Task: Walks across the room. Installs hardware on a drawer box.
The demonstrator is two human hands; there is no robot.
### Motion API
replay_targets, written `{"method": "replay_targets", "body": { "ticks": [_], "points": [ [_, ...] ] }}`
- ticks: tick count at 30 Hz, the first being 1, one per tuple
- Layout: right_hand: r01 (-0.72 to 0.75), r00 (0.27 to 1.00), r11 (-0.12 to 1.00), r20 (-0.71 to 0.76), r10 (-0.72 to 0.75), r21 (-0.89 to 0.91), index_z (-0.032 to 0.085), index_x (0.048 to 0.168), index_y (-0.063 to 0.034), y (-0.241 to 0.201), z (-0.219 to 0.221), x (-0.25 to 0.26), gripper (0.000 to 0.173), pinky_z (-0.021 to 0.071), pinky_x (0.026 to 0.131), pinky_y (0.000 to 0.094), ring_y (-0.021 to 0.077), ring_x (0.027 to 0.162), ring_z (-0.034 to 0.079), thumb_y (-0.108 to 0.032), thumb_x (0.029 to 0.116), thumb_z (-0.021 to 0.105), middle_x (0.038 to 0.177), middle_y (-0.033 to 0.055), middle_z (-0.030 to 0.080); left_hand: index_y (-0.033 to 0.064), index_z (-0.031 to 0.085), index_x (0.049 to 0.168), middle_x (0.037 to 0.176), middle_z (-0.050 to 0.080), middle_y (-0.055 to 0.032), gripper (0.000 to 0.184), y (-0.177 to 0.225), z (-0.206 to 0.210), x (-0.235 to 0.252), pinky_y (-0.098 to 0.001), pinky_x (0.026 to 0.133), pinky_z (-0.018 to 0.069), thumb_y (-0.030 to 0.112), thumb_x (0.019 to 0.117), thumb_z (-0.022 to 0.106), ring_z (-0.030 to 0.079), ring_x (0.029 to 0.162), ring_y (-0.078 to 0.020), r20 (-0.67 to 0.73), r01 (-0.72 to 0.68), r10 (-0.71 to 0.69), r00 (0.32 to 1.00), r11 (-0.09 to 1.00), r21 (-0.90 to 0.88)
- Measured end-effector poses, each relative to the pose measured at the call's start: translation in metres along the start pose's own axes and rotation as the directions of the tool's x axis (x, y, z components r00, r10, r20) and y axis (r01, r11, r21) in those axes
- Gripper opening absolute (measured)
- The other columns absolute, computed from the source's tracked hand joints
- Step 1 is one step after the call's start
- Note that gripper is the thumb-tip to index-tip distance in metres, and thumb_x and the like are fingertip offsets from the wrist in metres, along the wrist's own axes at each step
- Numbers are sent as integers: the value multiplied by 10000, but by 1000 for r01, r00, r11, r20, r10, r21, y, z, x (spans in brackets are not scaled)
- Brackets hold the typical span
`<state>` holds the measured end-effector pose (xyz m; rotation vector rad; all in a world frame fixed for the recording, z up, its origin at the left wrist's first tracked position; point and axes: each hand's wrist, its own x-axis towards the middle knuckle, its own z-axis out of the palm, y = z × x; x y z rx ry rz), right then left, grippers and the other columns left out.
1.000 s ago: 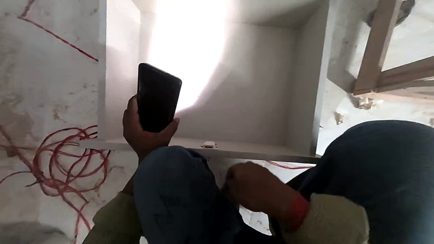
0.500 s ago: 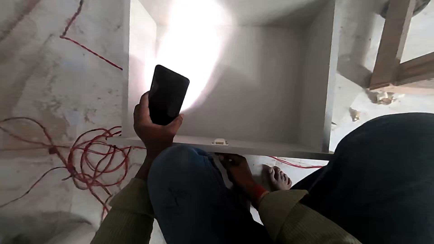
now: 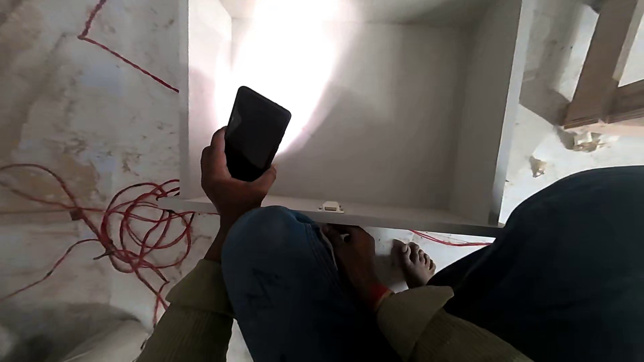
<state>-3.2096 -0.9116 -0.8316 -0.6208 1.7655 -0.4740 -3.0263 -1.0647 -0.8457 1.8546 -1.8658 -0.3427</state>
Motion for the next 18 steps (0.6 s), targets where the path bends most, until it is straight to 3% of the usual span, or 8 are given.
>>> {"method": "replay_targets", "body": {
  "ticks": [4, 7, 8, 10, 11, 13, 15, 18],
  "points": [
    [55, 996, 993, -81, -47, 109, 796, 968, -119, 9, 9, 4, 168, 544, 709, 357, 118, 725, 651, -278, 956, 741, 842, 9, 733, 61, 530, 1460, 1291, 637, -219, 912, -4, 3, 0, -423, 1030, 481, 431, 691, 850, 611, 1207, -311, -18, -15, 15, 1000, 1000, -2],
    [29, 998, 987, -63, -19, 161, 788, 961, -96, 5, 11, 1, 191, 545, 707, 311, 73, 715, 654, -195, 1024, 637, 859, -8, 752, 67, 515, 1473, 1311, 627, -207, 931, -4, 1, 0, -412, 1048, 473, 420, 683, 858, 599, 1228, -291, 3, 11, -11, 1000, 1000, -25],
    [-17, 1000, 976, -18, 22, 218, 786, 957, -92, 3, 10, 3, 222, 510, 652, 280, 48, 653, 610, -181, 1045, 602, 838, -23, 748, 70, 511, 1476, 1319, 626, -202, 932, -3, 0, 0, -412, 1054, 472, 416, 683, 859, 598, 1234, -284, 12, 19, -19, 1000, 1000, -24],
    [-130, 990, 881, 107, 91, 455, 759, 958, -54, 10, 13, 11, 230, 372, 447, 190, 6, 469, 431, -157, 1058, 579, 753, -23, 702, 67, 507, 1478, 1317, 625, -209, 931, -4, 0, 1, -422, 1050, 474, 423, 693, 861, 598, 1234, -296, 15, 12, -11, 1000, 1000, -19],
    [-170, 984, 838, 132, 118, 518, 745, 946, -41, 12, 13, 12, 218, 348, 418, 182, 9, 446, 406, -144, 1053, 585, 732, -12, 686, 64, 510, 1477, 1310, 628, -213, 930, -3, 1, 1, -425, 1047, 476, 423, 694, 861, 602, 1227, -299, 12, 3, -3, 1000, 1000, -19],
    [-144, 989, 895, 39, 141, 423, 728, 960, -72, 11, 11, 6, 157, 436, 508, 213, 34, 537, 507, -185, 1027, 641, 763, -19, 675, 69, 518, 1470, 1305, 629, -213, 924, -3, 2, 0, -427, 1042, 476, 423, 687, 859, 605, 1222, -297, 8, 3, -3, 1000, 1000, -22],
    [-66, 987, 960, -122, 103, 273, 753, 999, -93, 6, 11, -2, 118, 568, 693, 309, 90, 728, 672, -206, 967, 736, 855, -2, 736, 76, 521, 1466, 1305, 632, -205, 914, -3, 1, 0, -429, 1040, 482, 415, 689, 863, 607, 1221, -292, 6, 8, -8, 1000, 999, -32],
    [-7, 991, 998, -133, 15, 62, 787, 1037, -140, -5, 6, -9, 246, 583, 771, 419, 154, 839, 708, -365, 942, 762, 947, 10, 759, 70, 527, 1458, 1292, 636, -196, 900, -5, 1, 0, -412, 1031, 487, 415, 696, 858, 612, 1203, -273, 3, -7, 7, 1000, 999, -47]
  ]
}}
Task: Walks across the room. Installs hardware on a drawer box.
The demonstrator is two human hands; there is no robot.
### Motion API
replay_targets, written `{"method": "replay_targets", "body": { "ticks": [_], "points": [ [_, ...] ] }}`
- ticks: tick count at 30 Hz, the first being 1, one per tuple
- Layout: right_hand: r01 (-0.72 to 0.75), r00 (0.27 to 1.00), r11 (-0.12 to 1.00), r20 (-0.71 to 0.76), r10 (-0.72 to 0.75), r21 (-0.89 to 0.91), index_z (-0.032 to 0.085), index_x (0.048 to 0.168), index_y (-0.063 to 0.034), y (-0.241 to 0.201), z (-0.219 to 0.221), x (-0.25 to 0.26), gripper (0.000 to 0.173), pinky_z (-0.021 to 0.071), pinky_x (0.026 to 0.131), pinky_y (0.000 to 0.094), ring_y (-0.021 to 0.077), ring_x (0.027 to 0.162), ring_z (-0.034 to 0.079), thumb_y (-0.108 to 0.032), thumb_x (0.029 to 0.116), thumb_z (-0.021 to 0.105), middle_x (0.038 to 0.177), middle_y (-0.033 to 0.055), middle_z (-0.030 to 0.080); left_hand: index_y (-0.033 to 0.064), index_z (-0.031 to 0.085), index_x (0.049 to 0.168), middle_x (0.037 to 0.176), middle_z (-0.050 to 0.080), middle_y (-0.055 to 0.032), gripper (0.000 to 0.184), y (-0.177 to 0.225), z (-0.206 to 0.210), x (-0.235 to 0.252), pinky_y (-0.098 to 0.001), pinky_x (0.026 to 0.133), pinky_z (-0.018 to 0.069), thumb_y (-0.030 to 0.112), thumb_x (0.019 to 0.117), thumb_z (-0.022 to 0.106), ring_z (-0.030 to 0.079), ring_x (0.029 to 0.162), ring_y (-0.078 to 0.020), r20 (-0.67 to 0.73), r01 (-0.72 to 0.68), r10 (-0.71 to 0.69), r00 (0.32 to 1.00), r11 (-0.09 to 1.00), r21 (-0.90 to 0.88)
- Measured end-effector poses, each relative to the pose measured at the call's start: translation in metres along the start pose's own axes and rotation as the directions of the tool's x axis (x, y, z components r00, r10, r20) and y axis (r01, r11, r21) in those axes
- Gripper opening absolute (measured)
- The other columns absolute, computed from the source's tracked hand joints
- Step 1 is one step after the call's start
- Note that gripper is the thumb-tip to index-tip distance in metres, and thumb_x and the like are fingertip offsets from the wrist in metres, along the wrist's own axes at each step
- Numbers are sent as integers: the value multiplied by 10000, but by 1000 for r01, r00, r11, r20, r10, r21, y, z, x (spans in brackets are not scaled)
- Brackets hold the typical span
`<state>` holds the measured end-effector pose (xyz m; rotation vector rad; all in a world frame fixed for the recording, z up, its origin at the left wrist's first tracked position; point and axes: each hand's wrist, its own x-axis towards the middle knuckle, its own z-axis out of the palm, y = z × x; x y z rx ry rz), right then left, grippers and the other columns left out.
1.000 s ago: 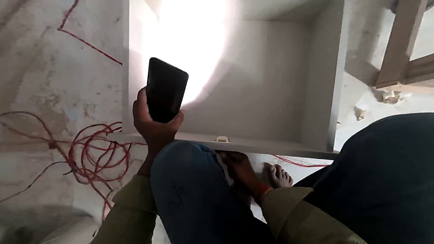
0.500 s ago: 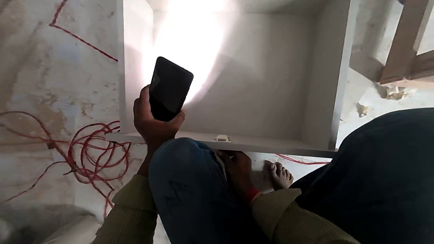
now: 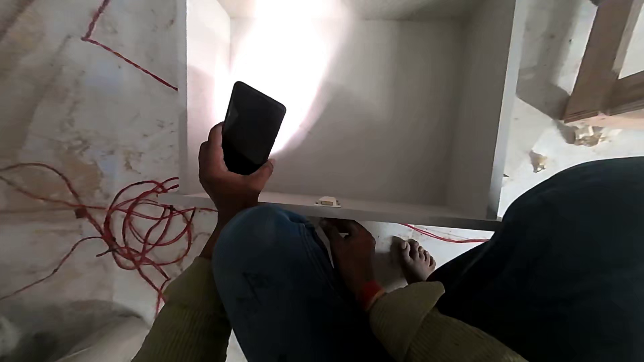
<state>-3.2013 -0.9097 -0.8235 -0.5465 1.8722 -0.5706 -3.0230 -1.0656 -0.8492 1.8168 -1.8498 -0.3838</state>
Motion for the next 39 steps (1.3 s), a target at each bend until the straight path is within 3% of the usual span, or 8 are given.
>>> {"method": "replay_targets", "body": {
  "ticks": [3, 8, 15, 17, 21, 26, 31, 39],
  "points": [
    [11, 999, 995, 53, -6, -102, 797, 975, -122, -4, -2, 2, 275, 578, 743, 472, 194, 796, 712, -385, 960, 717, 866, 38, 755, 67, 527, 1458, 1309, 634, -187, 907, -2, 1, -3, -385, 1054, 477, 433, 700, 864, 605, 1227, -255, -8, -25, 25, 1000, 1000, -1],
    [-359, 884, 843, 436, 170, 400, 723, 1035, -94, 21, -2, 25, 219, 374, 408, 173, 24, 447, 427, -218, 1068, 546, 697, -31, 607, 71, 514, 1474, 1317, 626, -188, 921, -3, 0, -2, -383, 1057, 470, 441, 704, 860, 600, 1226, -246, 1, -8, 8, 1000, 1000, -10],
    [11, 1000, 1000, 1, -11, -3, 755, 1087, -152, 5, 2, -3, 310, 585, 731, 403, 136, 803, 696, -418, 929, 763, 914, 0, 739, 68, 523, 1465, 1305, 632, -200, 915, -5, 0, -2, -402, 1052, 477, 427, 696, 863, 606, 1222, -271, 0, -8, 8, 1000, 1000, -8],
    [24, 1000, 999, 19, -23, -40, 776, 1043, -144, 5, 2, 0, 264, 571, 692, 419, 148, 735, 685, -390, 964, 722, 842, 5, 739, 67, 520, 1467, 1317, 629, -198, 913, -6, 1, -3, -388, 1063, 472, 425, 701, 866, 603, 1234, -259, 0, -18, 18, 1000, 1000, -14],
    [-203, 963, 917, 241, 123, 344, 762, 944, -58, 2, -5, 13, 144, 396, 442, 192, 30, 463, 465, -168, 996, 686, 654, -16, 651, 79, 518, 1470, 1337, 620, -183, 915, -5, 0, -2, -375, 1073, 469, 430, 700, 867, 592, 1251, -241, 4, -2, 2, 1000, 1000, -25],
    [-250, 908, 874, 415, 62, 417, 718, 1065, -47, 10, -5, 20, 214, 321, 406, 162, -8, 443, 398, -206, 1065, 575, 746, -16, 685, 84, 522, 1466, 1315, 627, -182, 926, -1, -1, -1, -394, 1055, 476, 428, 678, 868, 602, 1228, -248, 16, 26, -26, 1000, 1000, -15],
    [-219, 973, 942, 134, 190, 256, 806, 840, -138, -1, 5, 17, 124, 443, 527, 296, 81, 515, 525, -254, 877, 824, 642, -30, 669, 88, 520, 1467, 1320, 626, -177, 913, -4, 1, 0, -387, 1057, 473, 434, 694, 861, 598, 1236, -253, 14, 1, -1, 1000, 1000, -7],
    [-174, 984, 974, -14, 178, 148, 775, 831, -121, 5, 2, 7, 165, 524, 613, 396, 142, 634, 634, -270, 848, 844, 719, 11, 701, 85, 513, 1476, 1320, 625, -201, 916, 1, -1, -1, -415, 1058, 469, 421, 700, 864, 598, 1240, -288, 22, 6, -7, 1000, 999, 35]
  ]
}}
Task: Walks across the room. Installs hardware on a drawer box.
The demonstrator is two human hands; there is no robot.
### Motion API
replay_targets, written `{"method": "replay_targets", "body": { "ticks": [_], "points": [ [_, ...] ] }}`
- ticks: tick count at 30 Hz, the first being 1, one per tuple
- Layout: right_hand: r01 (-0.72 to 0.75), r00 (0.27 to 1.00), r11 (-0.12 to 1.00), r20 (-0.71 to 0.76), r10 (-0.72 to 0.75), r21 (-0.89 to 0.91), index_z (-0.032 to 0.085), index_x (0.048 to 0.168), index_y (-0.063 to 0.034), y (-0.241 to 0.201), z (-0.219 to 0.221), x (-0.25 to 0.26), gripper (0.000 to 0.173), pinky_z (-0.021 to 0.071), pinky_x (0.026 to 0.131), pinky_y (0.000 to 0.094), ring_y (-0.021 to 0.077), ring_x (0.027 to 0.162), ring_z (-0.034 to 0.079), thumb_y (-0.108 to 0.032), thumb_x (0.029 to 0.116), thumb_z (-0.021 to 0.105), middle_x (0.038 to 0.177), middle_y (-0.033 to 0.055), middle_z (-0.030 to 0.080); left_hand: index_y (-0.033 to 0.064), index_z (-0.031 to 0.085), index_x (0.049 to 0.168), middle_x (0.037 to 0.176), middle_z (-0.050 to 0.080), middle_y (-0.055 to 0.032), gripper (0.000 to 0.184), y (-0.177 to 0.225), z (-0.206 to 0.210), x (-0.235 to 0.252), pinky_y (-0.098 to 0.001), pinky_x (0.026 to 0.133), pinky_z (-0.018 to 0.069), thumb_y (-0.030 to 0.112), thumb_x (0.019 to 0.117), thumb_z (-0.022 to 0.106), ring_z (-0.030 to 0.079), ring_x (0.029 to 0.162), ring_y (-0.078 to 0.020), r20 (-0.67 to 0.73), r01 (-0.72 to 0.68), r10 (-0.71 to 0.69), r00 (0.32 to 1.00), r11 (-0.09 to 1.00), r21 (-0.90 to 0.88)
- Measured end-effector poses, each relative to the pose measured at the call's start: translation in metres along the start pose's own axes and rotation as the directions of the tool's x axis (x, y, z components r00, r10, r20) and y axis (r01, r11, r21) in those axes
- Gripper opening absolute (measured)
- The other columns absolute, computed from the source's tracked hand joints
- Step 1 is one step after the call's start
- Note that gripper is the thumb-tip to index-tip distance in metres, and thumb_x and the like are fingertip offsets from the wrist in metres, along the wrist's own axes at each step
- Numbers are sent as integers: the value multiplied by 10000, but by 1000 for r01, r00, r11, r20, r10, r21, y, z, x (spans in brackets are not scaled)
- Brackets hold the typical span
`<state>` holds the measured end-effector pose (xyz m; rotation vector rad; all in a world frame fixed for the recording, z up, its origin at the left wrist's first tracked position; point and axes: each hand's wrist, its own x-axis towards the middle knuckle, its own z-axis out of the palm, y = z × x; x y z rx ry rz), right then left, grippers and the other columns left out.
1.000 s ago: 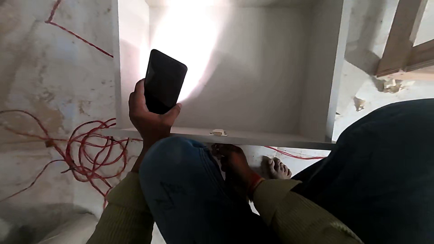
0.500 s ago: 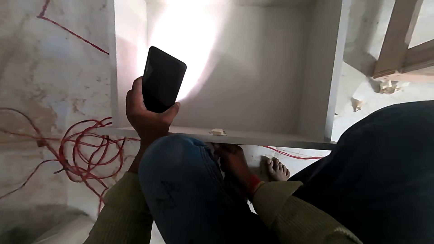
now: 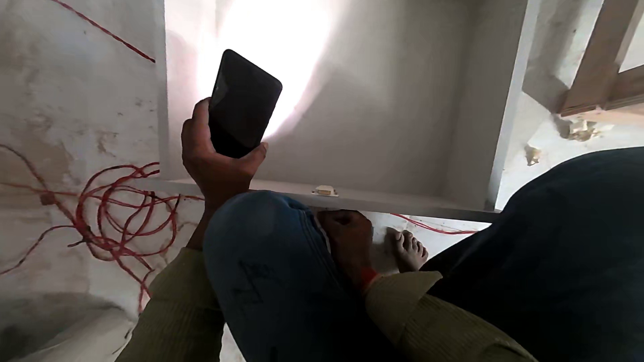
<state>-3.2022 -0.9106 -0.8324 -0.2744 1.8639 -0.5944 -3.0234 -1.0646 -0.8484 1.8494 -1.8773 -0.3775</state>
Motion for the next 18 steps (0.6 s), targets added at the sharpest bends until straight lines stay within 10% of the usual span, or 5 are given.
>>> {"method": "replay_targets", "body": {
  "ticks": [4, 9, 14, 18],
  "points": [
    [-6, 983, 947, 176, -53, 322, 745, 930, -51, 13, -3, 4, 134, 364, 403, 181, 17, 437, 443, -167, 976, 696, 663, -2, 663, 83, 518, 1474, 1313, 627, -211, 926, -2, 0, 2, -427, 1046, 472, 435, 688, 861, 601, 1230, -308, -17, -4, 4, 1000, 1000, 11],
    [-179, 821, 943, 571, -14, 281, 691, 1089, -78, 16, -15, 31, 198, 384, 432, 168, 7, 476, 438, -226, 1067, 560, 737, -22, 626, 92, 518, 1473, 1306, 628, -204, 925, 0, 0, 5, -450, 1041, 473, 440, 685, 853, 601, 1225, -311, 6, 25, -26, 1000, 1000, 15],
    [10, 982, 1000, 191, -6, -19, 752, 804, -133, -10, -10, 9, 167, 485, 606, 309, 72, 612, 566, -259, 910, 783, 695, -31, 657, 98, 517, 1475, 1313, 627, -191, 929, -2, 0, 5, -434, 1044, 471, 452, 686, 855, 596, 1232, -292, 2, 47, -47, 999, 999, 15],
    [52, 985, 983, 155, -79, 174, 764, 926, -88, 8, -2, 6, 179, 462, 536, 247, 51, 557, 543, -267, 934, 761, 670, -26, 645, 83, 519, 1472, 1307, 631, -200, 922, -2, 1, 4, -410, 1047, 473, 445, 694, 854, 606, 1223, -280, -14, 18, -17, 1000, 1000, 11]
  ]
}}
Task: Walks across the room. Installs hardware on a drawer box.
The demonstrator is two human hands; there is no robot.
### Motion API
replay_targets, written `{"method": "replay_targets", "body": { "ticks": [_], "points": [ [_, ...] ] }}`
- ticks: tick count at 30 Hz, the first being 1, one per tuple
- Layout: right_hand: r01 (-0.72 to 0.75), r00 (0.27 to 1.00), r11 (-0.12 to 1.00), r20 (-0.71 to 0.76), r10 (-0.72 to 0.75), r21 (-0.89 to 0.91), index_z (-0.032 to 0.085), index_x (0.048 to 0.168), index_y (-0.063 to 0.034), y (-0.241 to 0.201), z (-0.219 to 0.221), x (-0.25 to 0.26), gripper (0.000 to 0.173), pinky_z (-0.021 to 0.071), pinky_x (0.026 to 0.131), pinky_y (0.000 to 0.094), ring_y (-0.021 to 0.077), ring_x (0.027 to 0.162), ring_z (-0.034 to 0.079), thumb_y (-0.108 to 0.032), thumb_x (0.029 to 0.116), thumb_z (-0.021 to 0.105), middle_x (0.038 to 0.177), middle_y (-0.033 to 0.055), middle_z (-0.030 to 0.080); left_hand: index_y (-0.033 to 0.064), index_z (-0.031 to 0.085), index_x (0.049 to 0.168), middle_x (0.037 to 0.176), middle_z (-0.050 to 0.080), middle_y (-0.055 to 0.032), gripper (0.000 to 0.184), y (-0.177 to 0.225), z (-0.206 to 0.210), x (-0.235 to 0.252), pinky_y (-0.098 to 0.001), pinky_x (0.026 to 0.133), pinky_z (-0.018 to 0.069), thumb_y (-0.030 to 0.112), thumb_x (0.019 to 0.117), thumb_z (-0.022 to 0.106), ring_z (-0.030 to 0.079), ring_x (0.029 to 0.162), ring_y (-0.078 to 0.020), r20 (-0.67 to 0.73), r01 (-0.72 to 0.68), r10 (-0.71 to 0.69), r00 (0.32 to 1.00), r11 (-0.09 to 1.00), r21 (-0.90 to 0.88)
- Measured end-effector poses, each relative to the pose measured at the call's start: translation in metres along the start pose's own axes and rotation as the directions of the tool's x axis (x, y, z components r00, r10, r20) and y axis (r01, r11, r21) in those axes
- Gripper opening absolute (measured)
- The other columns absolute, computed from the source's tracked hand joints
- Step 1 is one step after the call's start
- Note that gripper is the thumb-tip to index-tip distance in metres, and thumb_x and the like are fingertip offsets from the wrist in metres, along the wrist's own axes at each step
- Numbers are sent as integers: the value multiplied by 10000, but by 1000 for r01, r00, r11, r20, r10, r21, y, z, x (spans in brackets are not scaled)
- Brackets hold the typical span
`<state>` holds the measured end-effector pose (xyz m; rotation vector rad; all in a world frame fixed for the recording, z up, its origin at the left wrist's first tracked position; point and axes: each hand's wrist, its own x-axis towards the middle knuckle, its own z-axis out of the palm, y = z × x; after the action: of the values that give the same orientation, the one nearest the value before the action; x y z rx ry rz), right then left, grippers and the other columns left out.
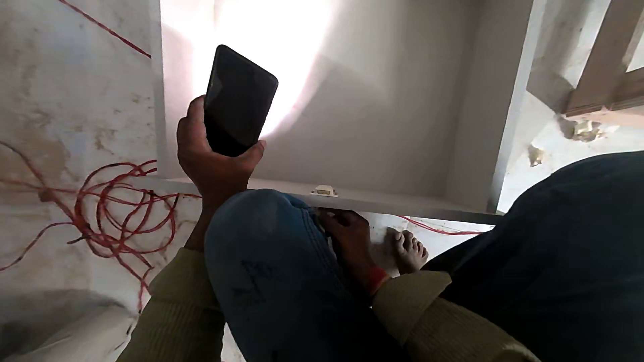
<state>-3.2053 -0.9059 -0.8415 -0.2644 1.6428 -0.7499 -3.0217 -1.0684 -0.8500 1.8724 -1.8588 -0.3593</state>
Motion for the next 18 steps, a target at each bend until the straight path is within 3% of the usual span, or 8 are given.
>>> {"method": "replay_targets", "body": {
  "ticks": [2, 4, 7, 9, 11, 14, 16, 18],
  "points": [
    [-158, 976, 960, 186, 116, 231, 714, 983, -58, -8, -7, -2, 232, 401, 433, 162, 6, 460, 465, -186, 1057, 536, 623, -27, 601, 92, 520, 1472, 1312, 630, -184, 921, -1, -1, 0, -398, 1053, 467, 454, 694, 854, 602, 1227, -267, 8, 8, -8, 1000, 1000, 6],
    [-332, 884, 911, 417, 211, 244, 630, 911, -93, -12, -19, 8, 353, 347, 378, 135, -14, 401, 396, -224, 1108, 368, 579, -55, 521, 95, 518, 1472, 1312, 632, -179, 920, 0, -1, -1, -401, 1054, 463, 457, 694, 849, 600, 1227, -264, 17, 13, -13, 1000, 1000, 9],
    [-373, 758, 917, 616, 214, 139, 631, 1023, -138, -3, -30, 33, 278, 366, 405, 134, -14, 442, 399, -264, 1115, 401, 655, -71, 515, 91, 515, 1476, 1311, 628, -198, 924, 2, -2, 1, -424, 1050, 462, 446, 693, 855, 600, 1223, -281, 11, 11, -11, 1000, 1000, 12],
    [-320, 809, 942, 546, 217, 99, 633, 984, -123, -4, -27, 32, 178, 363, 408, 141, -5, 449, 407, -225, 1078, 523, 660, -58, 533, 102, 515, 1478, 1319, 626, -194, 931, 2, -2, -1, -415, 1056, 462, 447, 685, 859, 597, 1236, -280, 14, 29, -30, 999, 999, 15],
    [-184, 920, 977, 367, 134, 105, 681, 932, -63, -16, -22, 17, 141, 341, 394, 145, -6, 429, 413, -135, 1032, 611, 634, -27, 600, 103, 511, 1483, 1330, 621, -196, 937, 2, -1, 0, -416, 1065, 456, 462, 688, 855, 589, 1250, -286, 12, 31, -31, 999, 999, 16],
    [51, 993, 998, 107, -46, -41, 734, 842, -90, -26, -16, -5, 125, 427, 471, 176, -15, 478, 498, -141, 955, 718, 632, -65, 656, 113, 509, 1484, 1333, 620, -190, 935, 2, -1, 0, -414, 1066, 451, 467, 689, 850, 588, 1250, -277, 9, 31, -32, 999, 999, 30],
    [22, 999, 992, 42, -17, -124, 776, 900, -108, -13, -6, 1, 180, 480, 578, 283, 52, 577, 575, -282, 941, 757, 695, -35, 687, 112, 521, 1472, 1316, 632, -181, 922, 1, 0, 0, -415, 1051, 465, 462, 687, 852, 602, 1230, -271, 2, 15, -15, 1000, 999, 30],
    [-66, 995, 991, 61, 73, -116, 771, 931, -109, -18, -2, 3, 165, 511, 593, 263, 47, 589, 598, -261, 972, 723, 709, -34, 700, 113, 523, 1472, 1312, 634, -171, 917, 1, 0, 0, -399, 1051, 465, 465, 691, 849, 601, 1228, -260, 5, 7, -7, 1000, 1000, 24]
  ]
}}
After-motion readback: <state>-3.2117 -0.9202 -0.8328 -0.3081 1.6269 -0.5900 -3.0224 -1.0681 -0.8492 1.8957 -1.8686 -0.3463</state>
